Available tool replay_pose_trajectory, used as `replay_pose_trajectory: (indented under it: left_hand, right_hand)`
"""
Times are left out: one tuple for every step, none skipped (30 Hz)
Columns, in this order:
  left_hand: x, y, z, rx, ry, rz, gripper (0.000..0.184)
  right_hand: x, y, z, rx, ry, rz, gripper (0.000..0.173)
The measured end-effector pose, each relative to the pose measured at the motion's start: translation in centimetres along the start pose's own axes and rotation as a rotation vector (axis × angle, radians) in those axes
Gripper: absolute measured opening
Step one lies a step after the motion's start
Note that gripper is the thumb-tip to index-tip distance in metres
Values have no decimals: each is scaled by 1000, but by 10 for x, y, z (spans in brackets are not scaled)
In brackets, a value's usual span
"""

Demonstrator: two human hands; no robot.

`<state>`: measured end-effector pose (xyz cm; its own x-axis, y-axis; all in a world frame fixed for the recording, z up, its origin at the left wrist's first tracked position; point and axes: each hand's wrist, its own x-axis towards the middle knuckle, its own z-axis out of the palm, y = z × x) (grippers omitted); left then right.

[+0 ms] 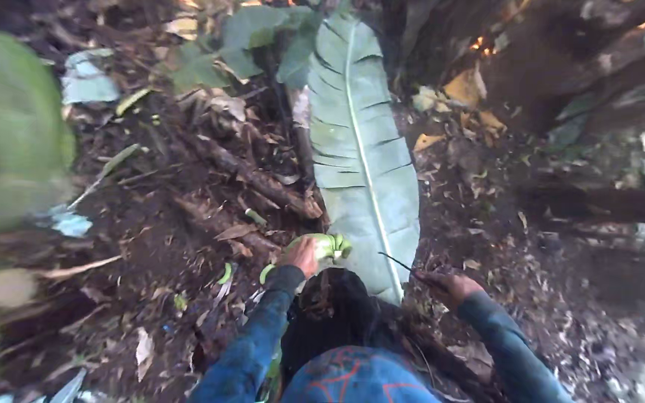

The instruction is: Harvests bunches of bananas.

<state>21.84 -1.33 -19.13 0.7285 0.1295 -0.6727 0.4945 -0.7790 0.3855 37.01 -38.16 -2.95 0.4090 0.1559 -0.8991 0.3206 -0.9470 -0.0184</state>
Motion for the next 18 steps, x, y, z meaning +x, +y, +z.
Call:
replay_pose_trajectory:
  left_hand:
    - [17, 21, 7, 30, -9, 21, 78]
    - [33, 42, 17, 58, -14, 37, 78]
    - [46, 62, 30, 69, -21, 47, 79]
    - [57, 81, 44, 71, -30, 62, 81]
    - [63, 100, 59, 52, -46, 76, 84]
    - [64, 118, 73, 20, -68, 87, 89]
    - [60, 136, 86, -7, -117, 95, 93]
    - [50, 152, 95, -25, -189, 108, 97]
    - [36, 165, 100, -16, -254, 141, 95]
    - [18, 174, 100, -2, -304, 182, 90]
    - [-1, 179, 97, -1, -336, 229, 83]
    - [-20, 179, 88, -6, -355, 280, 77]
    - [-37, 174, 74, -6, -356, 335, 73]
    - [-53, 166, 53, 5, -336, 386, 69]
    - [-70, 156, 27, 21, -291, 431, 66]
    - [-86, 143, -5, 46, -220, 462, 63]
    - [-104, 129, -44, 89, -96, 478, 60]
    - [-127, 114, -90, 158, 75, 468, 58]
  right_hand:
    - [-9, 27, 15, 97, 54, 51, 43]
    - [-16, 50, 34, 190, 117, 88, 44]
    - [-24, 69, 56, 283, 184, 119, 43]
    - [-32, 81, 75, 374, 234, 152, 42]
    - [-40, 87, 90, 466, 262, 192, 41]
    - [-46, 90, 102, 551, 281, 235, 40]
    - [-50, 91, 114, 626, 297, 273, 40]
    - [-51, 93, 125, 674, 310, 301, 40]
    - [-50, 94, 136, 702, 327, 324, 40]
    - [-48, 93, 143, 718, 339, 337, 40]
    - [-46, 92, 146, 731, 362, 337, 40]
    - [-43, 89, 146, 748, 384, 328, 40]
    - [-37, 86, 144, 766, 398, 323, 40]
    - [-32, 81, 140, 780, 417, 303, 39]
    - [-29, 73, 132, 789, 444, 265, 38]
    - [-27, 65, 124, 788, 472, 202, 38]
    - [-23, 56, 115, 788, 500, 108, 39]
    - [-18, 41, 103, 798, 517, -7, 40]
